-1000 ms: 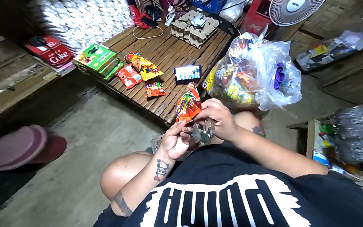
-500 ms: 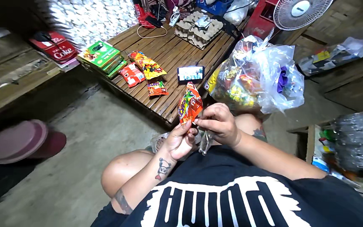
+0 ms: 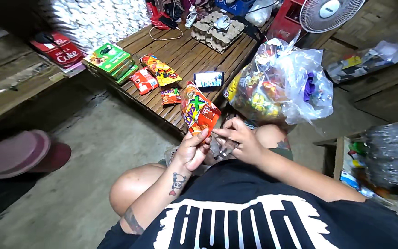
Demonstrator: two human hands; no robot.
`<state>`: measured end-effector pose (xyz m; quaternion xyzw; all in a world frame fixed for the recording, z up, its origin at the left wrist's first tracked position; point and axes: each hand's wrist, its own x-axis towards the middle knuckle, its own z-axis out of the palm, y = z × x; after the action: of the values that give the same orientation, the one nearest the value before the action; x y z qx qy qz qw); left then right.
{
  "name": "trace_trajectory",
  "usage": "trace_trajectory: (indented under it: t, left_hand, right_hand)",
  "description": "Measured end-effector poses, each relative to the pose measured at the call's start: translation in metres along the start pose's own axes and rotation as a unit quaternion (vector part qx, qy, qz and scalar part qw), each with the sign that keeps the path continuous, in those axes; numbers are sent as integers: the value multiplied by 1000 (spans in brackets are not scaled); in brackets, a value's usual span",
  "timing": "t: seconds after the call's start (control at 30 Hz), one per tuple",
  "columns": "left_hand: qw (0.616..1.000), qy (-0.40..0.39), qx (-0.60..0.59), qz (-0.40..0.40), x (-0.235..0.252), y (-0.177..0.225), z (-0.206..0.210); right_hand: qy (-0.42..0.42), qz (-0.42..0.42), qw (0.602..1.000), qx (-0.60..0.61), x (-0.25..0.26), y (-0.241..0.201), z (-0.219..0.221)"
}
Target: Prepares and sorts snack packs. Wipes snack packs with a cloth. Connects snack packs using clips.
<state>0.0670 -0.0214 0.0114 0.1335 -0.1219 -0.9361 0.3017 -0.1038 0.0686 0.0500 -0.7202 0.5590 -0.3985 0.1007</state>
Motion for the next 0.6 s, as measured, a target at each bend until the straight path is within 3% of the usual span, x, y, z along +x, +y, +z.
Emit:
trace_trajectory:
  t: [0.1,0.2,0.43,0.6]
  left_hand:
    - [992,22,108,52,0,-2,5]
    - [981,2,179,79,1,-6,4]
    - [966,4,250,73,7,-5,0]
    - [941,49,316,108,13,-9,-5]
  right_hand:
    - [17,162,976,145,1,-7,-6]
    - [23,273,939,210,6,-10,-8]
    - [51,331,915,225,0,-3,3]
    - [81,346,905,234,-6,5,14]
